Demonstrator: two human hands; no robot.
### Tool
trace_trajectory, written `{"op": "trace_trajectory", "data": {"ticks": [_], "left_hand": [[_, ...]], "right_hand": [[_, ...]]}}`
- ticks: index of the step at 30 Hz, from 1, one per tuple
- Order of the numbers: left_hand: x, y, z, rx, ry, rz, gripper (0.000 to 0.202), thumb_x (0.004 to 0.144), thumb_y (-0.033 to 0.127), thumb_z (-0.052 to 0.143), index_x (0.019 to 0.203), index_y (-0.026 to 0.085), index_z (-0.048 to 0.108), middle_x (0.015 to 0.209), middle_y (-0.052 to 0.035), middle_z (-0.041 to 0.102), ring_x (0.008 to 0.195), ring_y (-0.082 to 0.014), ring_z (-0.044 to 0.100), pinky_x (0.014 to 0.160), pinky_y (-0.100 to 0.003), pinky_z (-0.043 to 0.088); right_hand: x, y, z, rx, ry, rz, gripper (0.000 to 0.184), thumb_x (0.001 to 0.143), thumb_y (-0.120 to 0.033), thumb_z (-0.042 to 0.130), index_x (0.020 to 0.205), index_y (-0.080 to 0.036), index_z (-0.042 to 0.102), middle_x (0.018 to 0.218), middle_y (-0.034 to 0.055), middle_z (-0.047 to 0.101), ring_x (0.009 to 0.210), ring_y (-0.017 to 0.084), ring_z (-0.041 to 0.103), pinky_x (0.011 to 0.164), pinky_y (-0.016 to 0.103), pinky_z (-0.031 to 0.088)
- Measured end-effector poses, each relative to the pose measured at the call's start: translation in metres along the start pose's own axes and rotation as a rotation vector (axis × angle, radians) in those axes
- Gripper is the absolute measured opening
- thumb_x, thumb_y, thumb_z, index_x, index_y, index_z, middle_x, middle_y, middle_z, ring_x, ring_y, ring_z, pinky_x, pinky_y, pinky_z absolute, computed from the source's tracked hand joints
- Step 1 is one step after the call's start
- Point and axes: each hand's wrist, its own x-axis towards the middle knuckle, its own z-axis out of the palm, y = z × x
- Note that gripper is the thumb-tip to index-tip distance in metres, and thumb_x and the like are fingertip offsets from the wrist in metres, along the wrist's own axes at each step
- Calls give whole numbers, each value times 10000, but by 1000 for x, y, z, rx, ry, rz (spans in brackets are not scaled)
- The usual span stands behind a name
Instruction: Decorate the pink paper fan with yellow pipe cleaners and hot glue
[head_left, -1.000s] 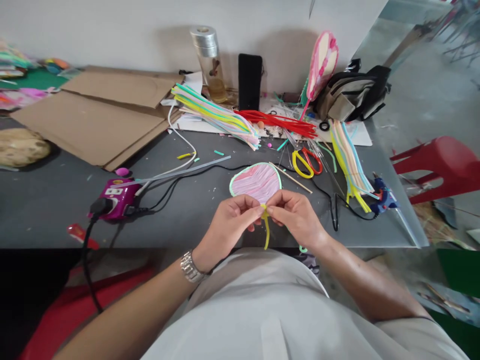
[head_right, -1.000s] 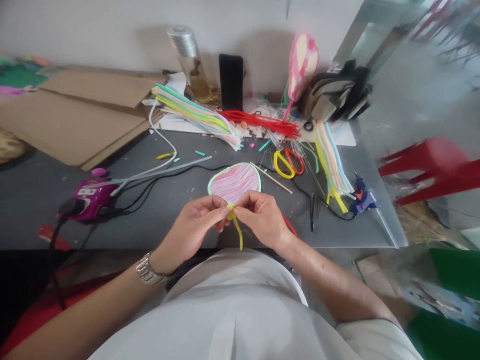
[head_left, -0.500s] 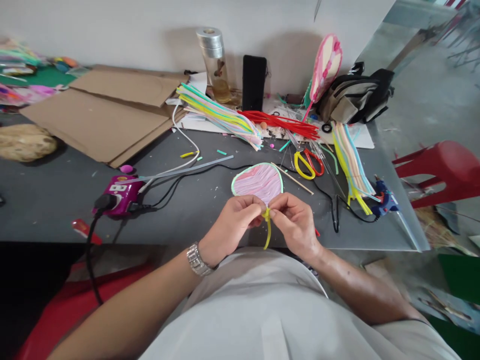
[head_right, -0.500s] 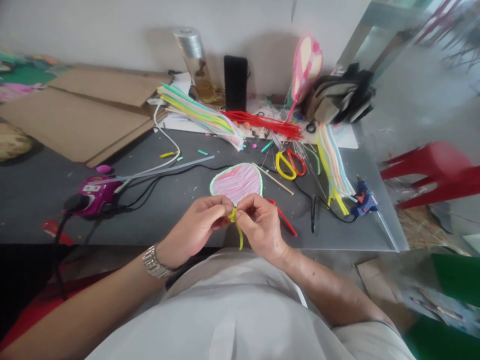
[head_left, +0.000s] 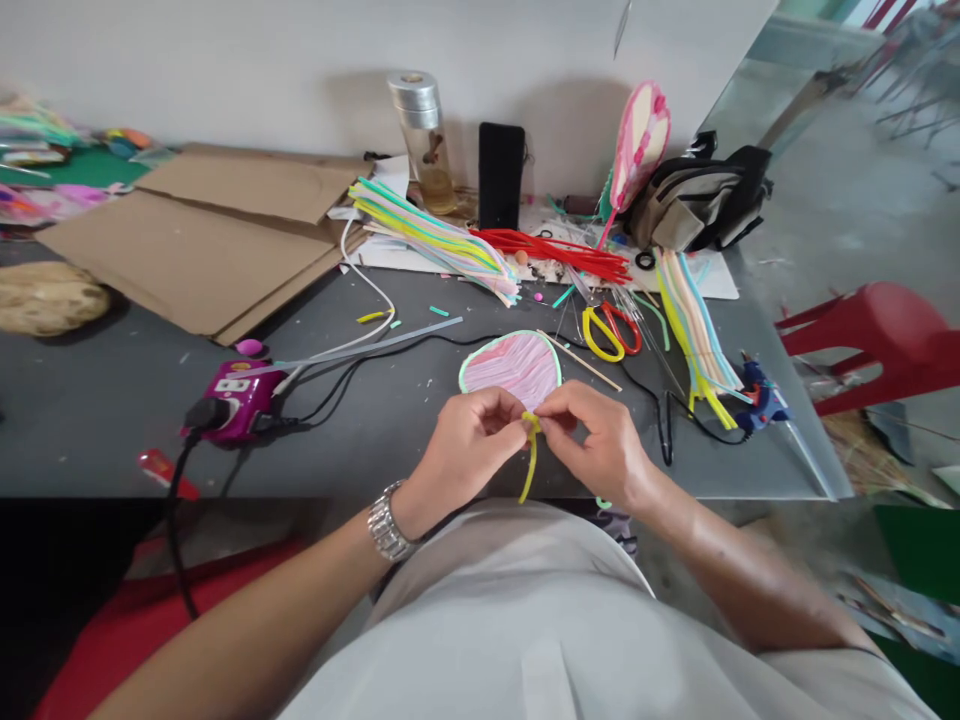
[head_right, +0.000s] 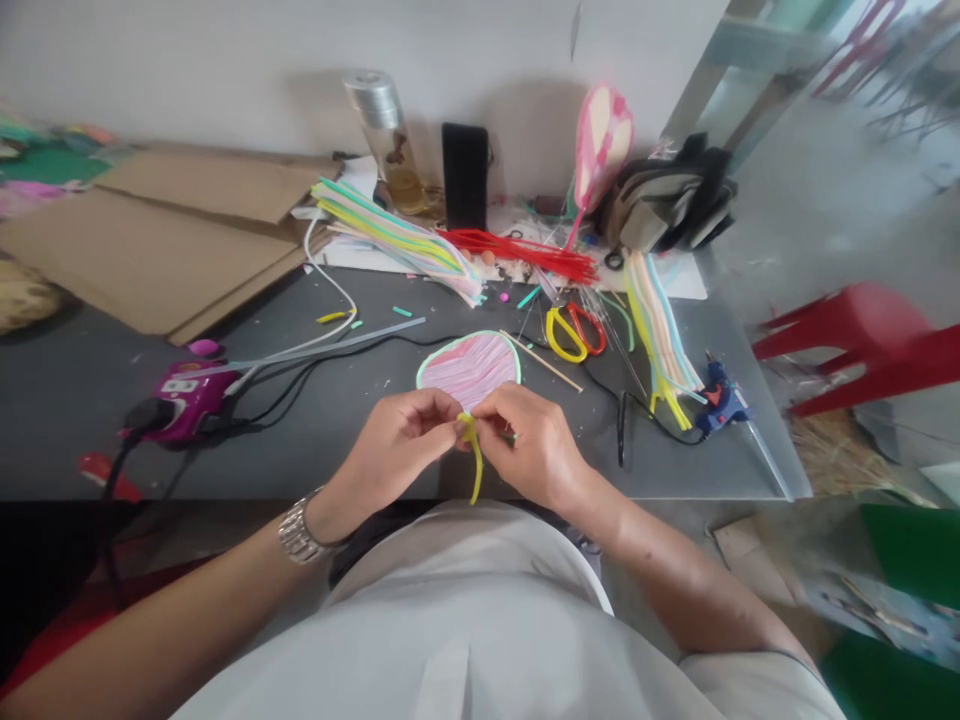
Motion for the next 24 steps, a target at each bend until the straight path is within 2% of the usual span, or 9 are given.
{"op": "trace_trajectory", "data": {"ticks": [4,6,8,11,15,17,21,24], "left_hand": [[0,1,-1,97,-14,56,116,752,262,661,690,169,631,643,-3,645,609,-124,558,568,-227,418],[0,1,-1,135,-12,80,124,752,264,670,681,172,627,619,11,617,584,-113,520,541,-216,394],[0,1,-1,169,1,100,125,749,253,672,667,174,621,604,19,596,569,-104,492,526,-208,378],[0,0,-1,170,-13,98,96,749,231,655,678,173,628,616,14,615,580,-110,522,536,-209,399],[0,0,-3,155,-55,112,77,787,233,643,750,168,658,675,-9,680,619,-129,603,570,-219,452],[-1,2,-4,141,-95,124,94,831,249,640,789,169,667,709,-22,716,653,-142,657,606,-226,487],[-1,5,-7,128,-164,101,89,864,230,631,811,174,675,737,-31,757,705,-163,718,664,-238,529],[-1,5,-8,228,-180,121,102,867,230,629,802,176,687,726,-25,755,670,-155,695,617,-231,496]], "right_hand": [[6,-1,-9,-344,-87,-289,216,962,-127,490,842,-193,658,837,72,695,797,183,618,717,312,449],[9,-2,-10,-455,-123,-353,251,962,-110,475,790,-189,639,804,72,674,767,182,591,697,316,423],[9,-2,-10,-471,-143,-356,259,945,-99,471,749,-193,611,762,60,640,721,175,551,667,315,394],[8,-2,-9,-272,-151,-217,188,900,-124,518,739,-199,580,721,21,592,670,148,505,632,292,369],[10,0,-9,176,-184,208,88,824,-191,612,737,-189,607,668,-27,588,603,101,474,575,241,360],[14,3,-12,352,-221,366,97,784,-243,650,714,-179,629,642,-30,596,586,95,471,555,234,356],[22,8,-16,563,-340,502,126,719,-285,695,689,-172,647,593,-40,578,553,87,463,522,225,334],[24,9,-17,533,-376,482,111,717,-262,683,665,-171,647,577,-43,568,544,80,445,509,215,320]]}}
